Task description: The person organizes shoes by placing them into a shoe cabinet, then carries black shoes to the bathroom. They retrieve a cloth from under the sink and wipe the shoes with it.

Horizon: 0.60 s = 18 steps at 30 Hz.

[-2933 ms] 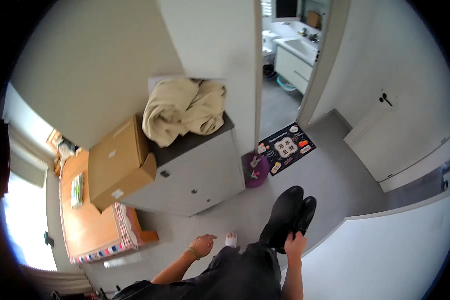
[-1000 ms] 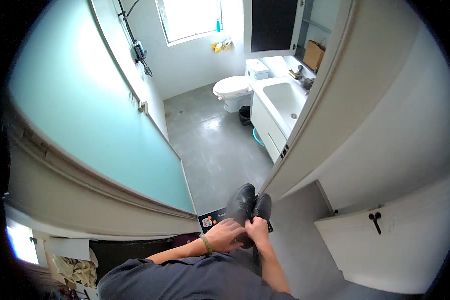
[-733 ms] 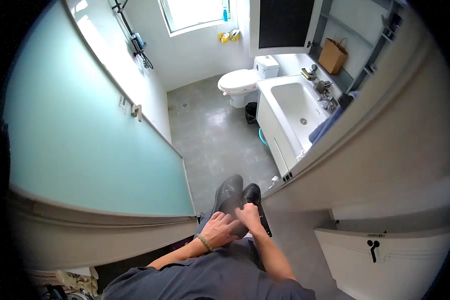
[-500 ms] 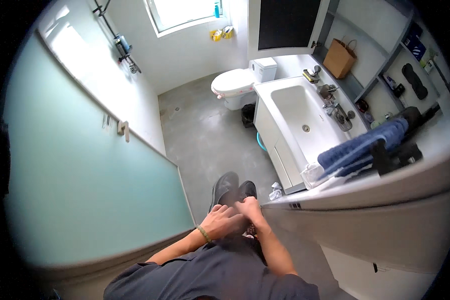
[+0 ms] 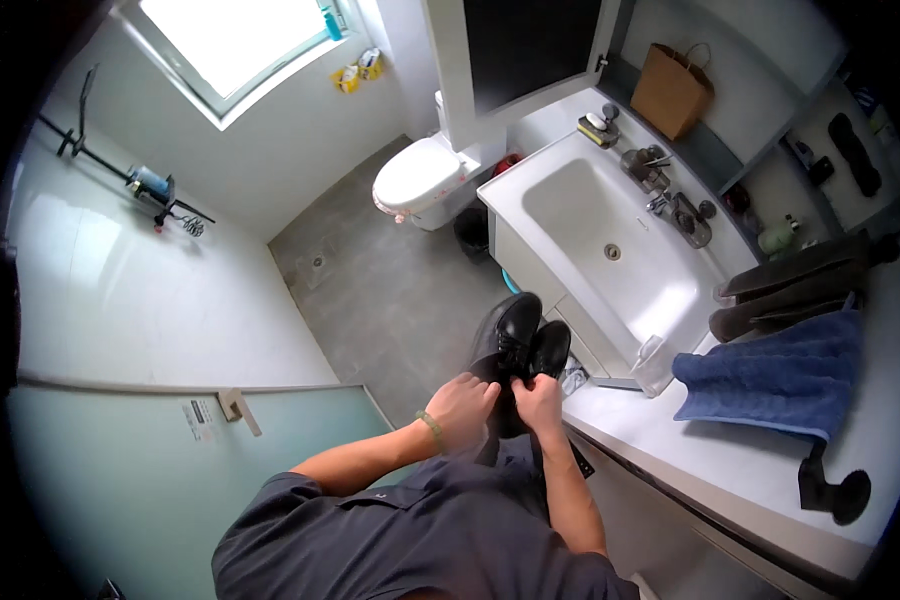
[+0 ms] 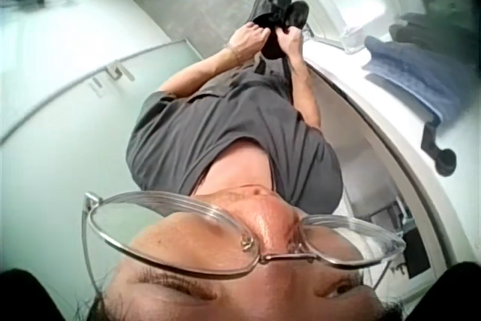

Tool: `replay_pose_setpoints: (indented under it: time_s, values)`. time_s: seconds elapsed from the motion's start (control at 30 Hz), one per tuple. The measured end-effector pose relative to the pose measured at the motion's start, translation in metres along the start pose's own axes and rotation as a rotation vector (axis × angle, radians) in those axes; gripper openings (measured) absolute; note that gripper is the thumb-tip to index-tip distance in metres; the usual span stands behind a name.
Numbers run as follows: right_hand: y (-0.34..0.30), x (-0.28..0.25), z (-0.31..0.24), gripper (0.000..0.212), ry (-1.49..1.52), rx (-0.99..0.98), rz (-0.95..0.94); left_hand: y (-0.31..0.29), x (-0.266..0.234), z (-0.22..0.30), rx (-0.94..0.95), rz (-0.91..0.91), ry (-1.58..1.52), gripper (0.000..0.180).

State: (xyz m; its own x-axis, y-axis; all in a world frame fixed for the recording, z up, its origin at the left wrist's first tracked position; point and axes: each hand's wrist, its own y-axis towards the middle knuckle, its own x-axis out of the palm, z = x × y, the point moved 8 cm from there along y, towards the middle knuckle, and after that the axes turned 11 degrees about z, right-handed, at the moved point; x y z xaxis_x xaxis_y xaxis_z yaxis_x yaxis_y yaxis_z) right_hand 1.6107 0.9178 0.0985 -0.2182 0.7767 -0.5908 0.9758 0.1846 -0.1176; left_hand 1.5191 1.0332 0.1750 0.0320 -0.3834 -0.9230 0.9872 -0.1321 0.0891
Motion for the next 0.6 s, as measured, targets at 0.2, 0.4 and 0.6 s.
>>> replay_pose_setpoints:
  time_s: [0.2,0.4,0.6]
  values:
    - [0.082,0.004,-0.036,0.044,0.008,-0.076,0.064,0.064,-0.001,-0.042,0.098,0.137,0.043,0.026]
    - [0.187,0.041,-0.054,0.041,0.264,-0.139,-0.102,0.126,-0.008,-0.105,-0.034,0.281,0.026,0.017]
    - [0.280,0.078,-0.054,0.036,0.364,-0.207,-0.179,0.170,-0.018,-0.156,-0.319,0.399,0.071,0.021]
